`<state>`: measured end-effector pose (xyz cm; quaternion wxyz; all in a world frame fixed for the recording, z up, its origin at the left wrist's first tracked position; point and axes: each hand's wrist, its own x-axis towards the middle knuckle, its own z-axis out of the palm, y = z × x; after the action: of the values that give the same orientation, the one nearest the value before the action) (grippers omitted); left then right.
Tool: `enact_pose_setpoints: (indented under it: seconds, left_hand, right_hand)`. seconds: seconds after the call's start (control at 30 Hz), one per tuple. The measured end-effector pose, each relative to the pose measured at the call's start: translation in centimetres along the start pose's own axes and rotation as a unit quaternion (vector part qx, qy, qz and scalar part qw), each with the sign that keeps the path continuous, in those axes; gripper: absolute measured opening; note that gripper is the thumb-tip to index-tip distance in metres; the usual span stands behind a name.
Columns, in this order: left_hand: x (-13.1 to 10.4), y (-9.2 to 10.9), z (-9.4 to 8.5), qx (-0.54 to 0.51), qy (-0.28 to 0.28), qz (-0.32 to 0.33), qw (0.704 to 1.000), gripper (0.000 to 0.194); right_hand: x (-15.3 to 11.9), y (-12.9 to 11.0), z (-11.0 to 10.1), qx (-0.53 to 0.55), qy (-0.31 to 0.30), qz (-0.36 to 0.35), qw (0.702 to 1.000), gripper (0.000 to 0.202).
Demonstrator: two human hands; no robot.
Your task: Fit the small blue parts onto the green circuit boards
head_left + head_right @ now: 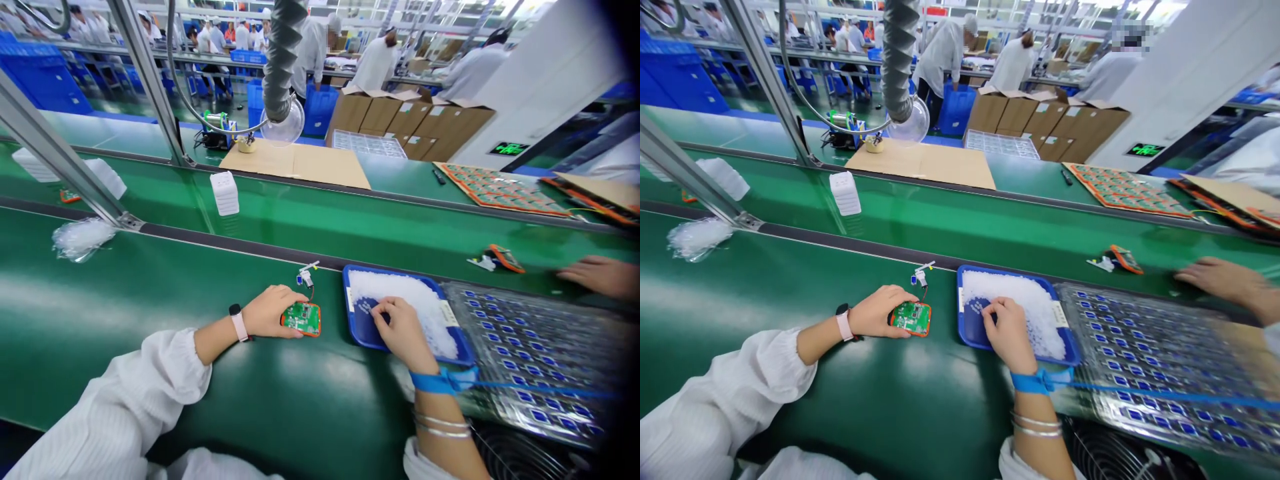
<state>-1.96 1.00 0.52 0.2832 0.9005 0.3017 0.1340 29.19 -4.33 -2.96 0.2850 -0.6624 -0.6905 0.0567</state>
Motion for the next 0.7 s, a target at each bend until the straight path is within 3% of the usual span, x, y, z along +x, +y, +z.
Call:
enact_pose_setpoints:
  seconds: [0.07,0.17,0.27,0.37,0.5,0.7]
  left_hand:
    - [-0.4,0.0,0.2,0.000,0.002,0.012,1.000,0.060]
    - [-0.6,0.2,0.6,-0.001,0.010,0.002,1.000,0.054]
    - [0.0,0.5,0.8,-0.045,0.045,-0.020,0.998,0.028]
    - [0.8,0.8,0.8,-0.113,0.090,-0.014,0.989,0.012]
    - [1.4,0.8,0.8,-0.137,0.109,-0.009,0.984,0.010]
    - [1.5,0.1,1.4,-0.103,0.095,-0.014,0.990,0.009]
  right_hand:
    - [0.1,-1.0,-0.3,0.000,0.019,0.000,1.000,0.019]
    - [0.1,-4.8,-0.4,0.061,0.037,-0.008,0.997,0.017]
    - [-0.4,-9.5,0.8,0.182,-0.028,-0.042,0.982,0.017]
    - [-0.8,-12.2,2.9,0.230,-0.068,-0.046,0.970,0.015]
    - [-0.8,-12.1,4.7,0.242,-0.060,-0.034,0.968,0.013]
    - [-0.7,-11.5,5.0,0.215,-0.086,-0.031,0.972,0.013]
